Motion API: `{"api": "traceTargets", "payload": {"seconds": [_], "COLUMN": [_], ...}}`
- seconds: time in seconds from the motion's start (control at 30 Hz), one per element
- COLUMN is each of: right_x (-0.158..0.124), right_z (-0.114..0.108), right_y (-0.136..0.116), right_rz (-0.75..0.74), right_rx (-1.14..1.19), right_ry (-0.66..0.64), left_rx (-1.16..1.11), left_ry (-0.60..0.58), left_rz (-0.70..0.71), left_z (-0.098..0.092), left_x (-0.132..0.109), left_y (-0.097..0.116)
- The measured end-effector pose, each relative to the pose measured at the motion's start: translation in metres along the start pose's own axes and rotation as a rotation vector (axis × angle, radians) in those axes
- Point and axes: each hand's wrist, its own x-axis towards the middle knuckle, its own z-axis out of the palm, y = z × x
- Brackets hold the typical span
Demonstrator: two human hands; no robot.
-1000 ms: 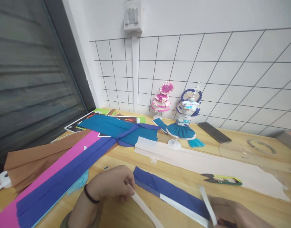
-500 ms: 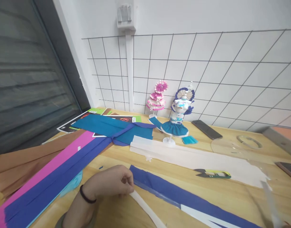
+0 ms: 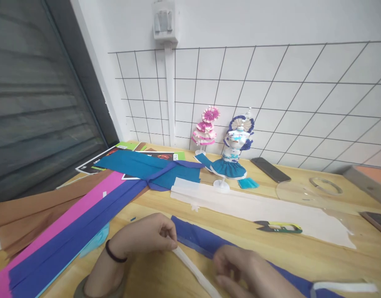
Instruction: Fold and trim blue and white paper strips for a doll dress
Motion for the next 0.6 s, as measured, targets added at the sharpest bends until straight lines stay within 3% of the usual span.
{"api": "traceTargets", "payload": {"seconds": [0.1, 0.23, 0.47, 0.6], "right_x": [0.024, 0.035, 0.030, 0.026], "right_z": [0.016, 0.028, 0.024, 0.017], "right_y": [-0.012, -0.004, 0.013, 0.010], "right_rz": [0.008, 0.033, 0.133, 0.065], "right_rx": [-0.016, -0.043, 0.201, 0.083], "right_ry": [0.013, -0.024, -0.108, -0.025], "left_rx": [-0.021, -0.076, -0.239, -0.257], "left_ry": [0.004, 0.003, -0.029, 0.019], "left_rz": [-0.002, -0.022, -0.094, -0.120], "left_z": [-0.002, -0.003, -0.005, -0.008], "left_x": [0.000, 0.000, -0.001, -0.001], "left_y": [-0.002, -0.008, -0.016, -0.019]}}
